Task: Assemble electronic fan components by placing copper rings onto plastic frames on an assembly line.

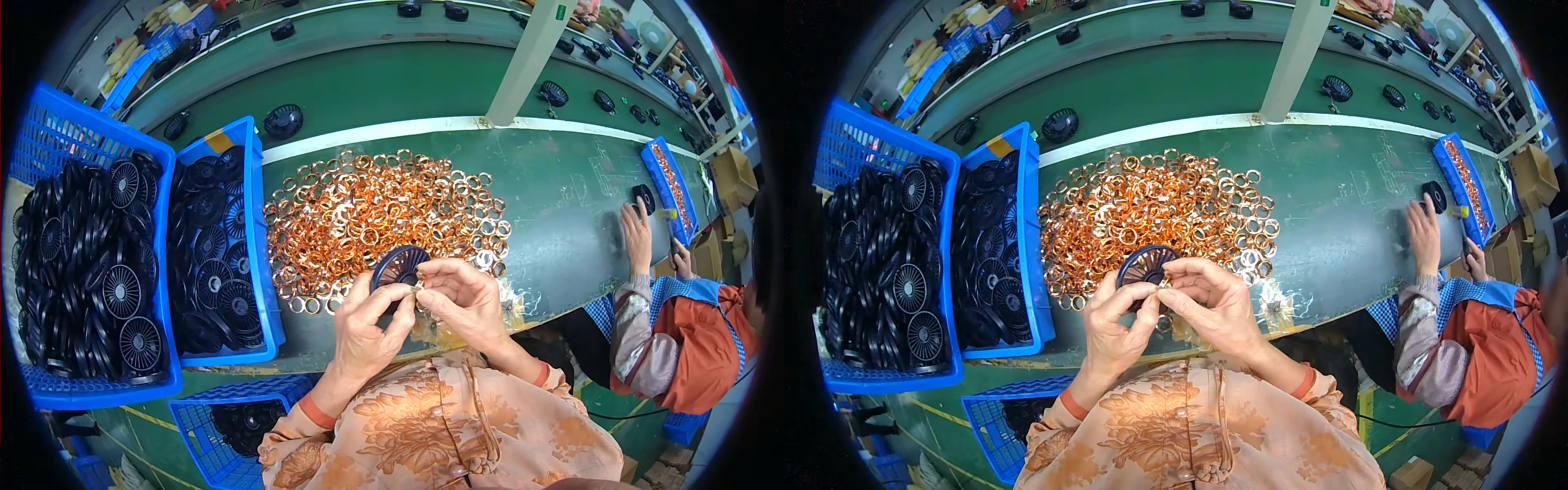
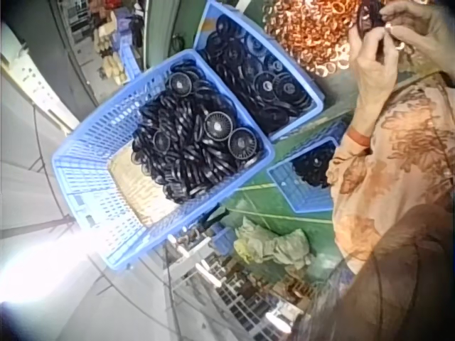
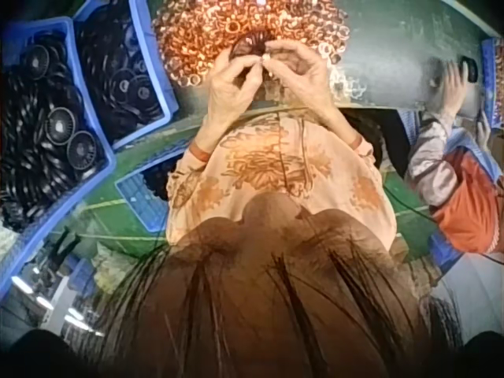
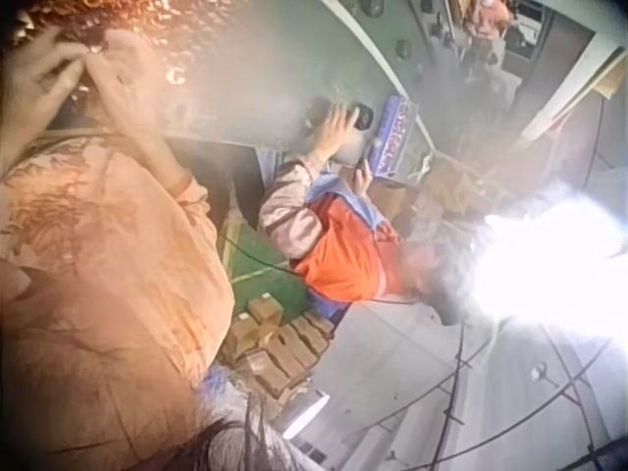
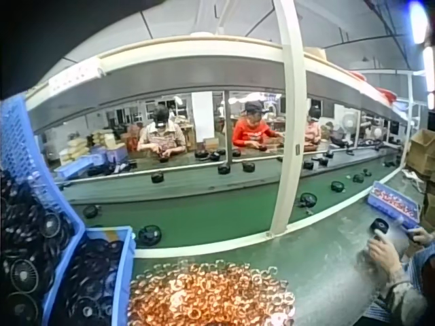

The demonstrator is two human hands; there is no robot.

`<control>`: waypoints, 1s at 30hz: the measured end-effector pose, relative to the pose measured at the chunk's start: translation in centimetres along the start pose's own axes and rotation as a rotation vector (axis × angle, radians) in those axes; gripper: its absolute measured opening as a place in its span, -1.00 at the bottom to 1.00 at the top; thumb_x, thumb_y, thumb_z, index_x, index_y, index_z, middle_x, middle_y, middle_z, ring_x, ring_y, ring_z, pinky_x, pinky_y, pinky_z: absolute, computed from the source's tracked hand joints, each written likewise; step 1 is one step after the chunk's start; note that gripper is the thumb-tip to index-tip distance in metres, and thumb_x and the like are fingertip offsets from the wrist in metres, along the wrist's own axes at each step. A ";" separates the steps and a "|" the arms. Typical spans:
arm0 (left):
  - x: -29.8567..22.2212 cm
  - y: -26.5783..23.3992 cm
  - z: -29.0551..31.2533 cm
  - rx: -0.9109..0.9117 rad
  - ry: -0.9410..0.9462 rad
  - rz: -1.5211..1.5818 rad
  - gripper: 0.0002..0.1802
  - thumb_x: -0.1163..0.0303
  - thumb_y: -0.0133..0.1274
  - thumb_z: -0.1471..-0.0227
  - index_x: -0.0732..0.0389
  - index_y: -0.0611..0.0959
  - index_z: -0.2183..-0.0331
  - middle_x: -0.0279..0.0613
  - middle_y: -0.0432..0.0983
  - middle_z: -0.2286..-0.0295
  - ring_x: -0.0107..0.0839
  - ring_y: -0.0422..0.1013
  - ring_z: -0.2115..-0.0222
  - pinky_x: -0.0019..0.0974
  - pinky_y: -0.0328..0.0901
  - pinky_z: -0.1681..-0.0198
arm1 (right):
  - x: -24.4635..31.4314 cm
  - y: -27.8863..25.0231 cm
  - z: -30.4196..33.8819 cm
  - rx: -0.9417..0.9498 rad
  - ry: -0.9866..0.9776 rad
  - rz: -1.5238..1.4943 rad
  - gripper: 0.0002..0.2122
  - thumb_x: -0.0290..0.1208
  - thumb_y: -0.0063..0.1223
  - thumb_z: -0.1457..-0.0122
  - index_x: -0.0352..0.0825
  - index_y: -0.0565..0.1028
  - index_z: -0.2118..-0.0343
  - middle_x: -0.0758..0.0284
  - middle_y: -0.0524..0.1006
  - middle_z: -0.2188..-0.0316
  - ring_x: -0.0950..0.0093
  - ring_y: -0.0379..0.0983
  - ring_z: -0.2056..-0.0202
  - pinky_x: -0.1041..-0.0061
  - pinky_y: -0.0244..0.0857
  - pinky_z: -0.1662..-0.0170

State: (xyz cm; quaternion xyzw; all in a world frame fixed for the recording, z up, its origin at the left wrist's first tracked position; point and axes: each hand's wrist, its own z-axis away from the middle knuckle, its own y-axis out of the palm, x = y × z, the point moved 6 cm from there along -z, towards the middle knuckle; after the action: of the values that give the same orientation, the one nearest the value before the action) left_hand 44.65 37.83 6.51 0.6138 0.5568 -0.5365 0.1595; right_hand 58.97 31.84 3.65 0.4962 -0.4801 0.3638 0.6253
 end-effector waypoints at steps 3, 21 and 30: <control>-0.6 0.6 0.0 -0.051 0.128 -0.133 -0.75 0.55 0.22 0.11 0.23 0.66 0.27 0.01 0.50 0.31 -0.08 0.52 0.36 -0.20 0.43 0.38 | -0.4 0.2 0.0 -0.092 0.041 -0.003 -0.74 -0.60 0.20 -0.16 -0.42 0.50 0.08 0.35 0.59 0.29 0.63 0.53 0.21 0.67 0.46 0.14; -1.7 1.3 -0.6 -0.210 0.194 -0.338 -0.85 0.63 0.11 0.07 0.25 0.57 0.36 0.06 0.42 0.33 -0.01 0.44 0.41 -0.10 0.36 0.43 | -0.2 0.1 0.3 -0.156 -0.176 -0.109 -0.79 -0.71 0.13 -0.16 -0.47 0.52 0.12 0.24 0.56 0.14 0.55 0.53 0.15 0.59 0.44 0.08; 2.1 -0.1 0.2 -0.141 -0.281 0.517 -0.80 0.45 0.07 -0.21 0.35 0.66 0.18 -0.25 0.53 0.32 -0.55 0.46 0.32 -0.45 0.41 0.27 | 0.1 -1.2 0.0 -0.072 -0.103 -0.250 -0.74 -0.55 0.15 -0.21 -0.38 0.46 0.04 0.27 0.57 0.10 0.53 0.54 0.13 0.50 0.45 0.00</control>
State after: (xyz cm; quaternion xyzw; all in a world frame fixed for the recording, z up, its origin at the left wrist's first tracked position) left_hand 44.04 38.77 4.72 0.6421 0.3906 -0.5180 0.4085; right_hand 60.16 31.54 3.44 0.5473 -0.4587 0.2399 0.6577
